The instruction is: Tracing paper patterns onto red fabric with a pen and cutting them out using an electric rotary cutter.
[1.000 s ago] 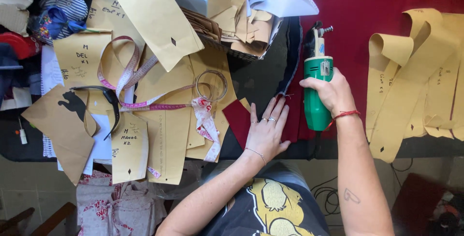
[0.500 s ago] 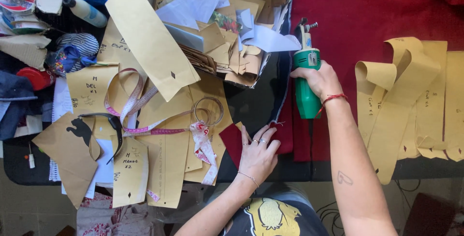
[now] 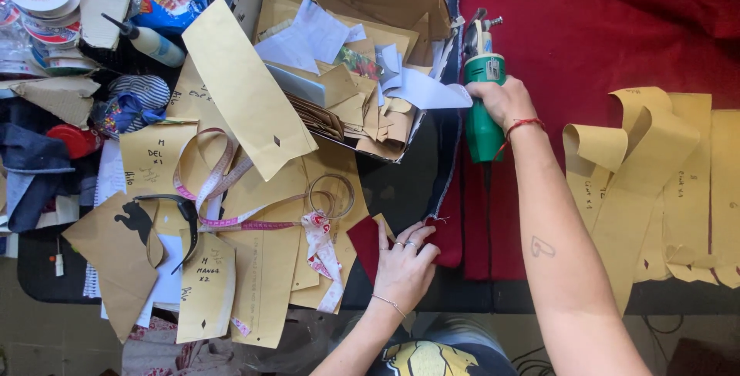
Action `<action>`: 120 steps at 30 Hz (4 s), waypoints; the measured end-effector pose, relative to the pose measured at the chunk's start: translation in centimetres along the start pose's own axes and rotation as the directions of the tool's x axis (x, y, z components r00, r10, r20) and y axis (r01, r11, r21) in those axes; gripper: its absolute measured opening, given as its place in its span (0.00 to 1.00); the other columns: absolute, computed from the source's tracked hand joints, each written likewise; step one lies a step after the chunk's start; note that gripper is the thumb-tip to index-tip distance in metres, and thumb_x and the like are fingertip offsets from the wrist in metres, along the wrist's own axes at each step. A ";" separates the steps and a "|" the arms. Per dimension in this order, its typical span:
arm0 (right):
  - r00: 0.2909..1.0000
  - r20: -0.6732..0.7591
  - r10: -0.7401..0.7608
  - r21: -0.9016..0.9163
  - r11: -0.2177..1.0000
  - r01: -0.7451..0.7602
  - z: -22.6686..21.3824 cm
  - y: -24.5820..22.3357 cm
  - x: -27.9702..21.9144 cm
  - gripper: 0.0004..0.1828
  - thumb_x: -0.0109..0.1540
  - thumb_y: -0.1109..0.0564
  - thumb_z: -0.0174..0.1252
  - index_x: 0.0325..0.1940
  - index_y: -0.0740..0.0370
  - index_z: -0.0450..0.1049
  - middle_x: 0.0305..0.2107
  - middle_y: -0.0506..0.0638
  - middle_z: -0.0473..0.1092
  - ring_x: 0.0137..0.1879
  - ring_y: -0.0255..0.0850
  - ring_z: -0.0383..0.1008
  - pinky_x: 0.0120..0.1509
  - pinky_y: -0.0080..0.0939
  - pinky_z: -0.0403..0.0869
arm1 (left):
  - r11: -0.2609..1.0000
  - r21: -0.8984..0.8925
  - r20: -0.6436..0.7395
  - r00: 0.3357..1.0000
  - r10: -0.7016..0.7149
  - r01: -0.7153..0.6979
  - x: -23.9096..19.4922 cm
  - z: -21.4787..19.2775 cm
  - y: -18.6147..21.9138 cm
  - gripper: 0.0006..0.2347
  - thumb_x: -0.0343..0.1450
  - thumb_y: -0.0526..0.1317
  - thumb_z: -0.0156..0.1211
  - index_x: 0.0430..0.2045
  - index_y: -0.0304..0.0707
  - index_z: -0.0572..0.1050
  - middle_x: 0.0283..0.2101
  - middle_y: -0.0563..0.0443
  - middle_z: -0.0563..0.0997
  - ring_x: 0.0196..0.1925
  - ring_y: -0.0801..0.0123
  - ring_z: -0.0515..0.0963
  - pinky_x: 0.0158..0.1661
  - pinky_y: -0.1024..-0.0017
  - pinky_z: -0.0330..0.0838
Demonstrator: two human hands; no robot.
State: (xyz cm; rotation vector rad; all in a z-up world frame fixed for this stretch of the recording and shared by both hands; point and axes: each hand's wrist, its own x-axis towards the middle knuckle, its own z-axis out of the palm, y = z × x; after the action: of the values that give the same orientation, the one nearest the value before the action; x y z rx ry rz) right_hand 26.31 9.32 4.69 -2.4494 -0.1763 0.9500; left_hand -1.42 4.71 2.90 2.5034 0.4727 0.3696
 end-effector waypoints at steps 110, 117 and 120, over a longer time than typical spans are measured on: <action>0.973 0.231 -0.006 0.081 0.997 -0.012 -9.8 2.1 3.2 0.13 0.43 0.64 0.54 0.29 0.63 0.61 0.20 0.59 0.66 0.21 0.49 0.67 0.24 0.45 0.68 | 0.916 -0.324 0.006 0.968 0.252 -0.237 1.1 5.0 4.2 0.02 0.67 0.31 0.49 0.25 0.33 0.69 0.43 0.41 0.74 0.48 0.57 0.73 0.51 0.58 0.63; 0.926 0.375 -0.032 -0.560 0.789 0.254 -14.4 2.0 7.0 0.20 0.41 0.61 0.57 0.35 0.61 0.62 0.29 0.61 0.67 0.30 0.53 0.66 0.30 0.47 0.65 | 0.923 -0.377 -0.043 0.997 0.069 -0.081 0.8 5.1 4.7 0.03 0.65 0.31 0.53 0.28 0.32 0.72 0.37 0.44 0.77 0.43 0.61 0.76 0.44 0.62 0.70; 0.921 0.381 -0.088 -0.590 0.743 0.315 -14.9 1.2 8.2 0.21 0.37 0.63 0.58 0.33 0.61 0.64 0.25 0.60 0.67 0.26 0.51 0.66 0.26 0.46 0.64 | 0.913 -0.404 -0.062 0.998 0.026 -0.049 1.3 4.8 5.0 0.02 0.66 0.31 0.52 0.27 0.33 0.71 0.36 0.46 0.77 0.41 0.62 0.77 0.42 0.64 0.72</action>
State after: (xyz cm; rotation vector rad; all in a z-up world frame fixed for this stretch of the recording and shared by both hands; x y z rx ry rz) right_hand 42.20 4.57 8.57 -2.7484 -1.0357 1.3644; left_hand 2.75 -0.93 2.16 2.1036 0.3286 0.4987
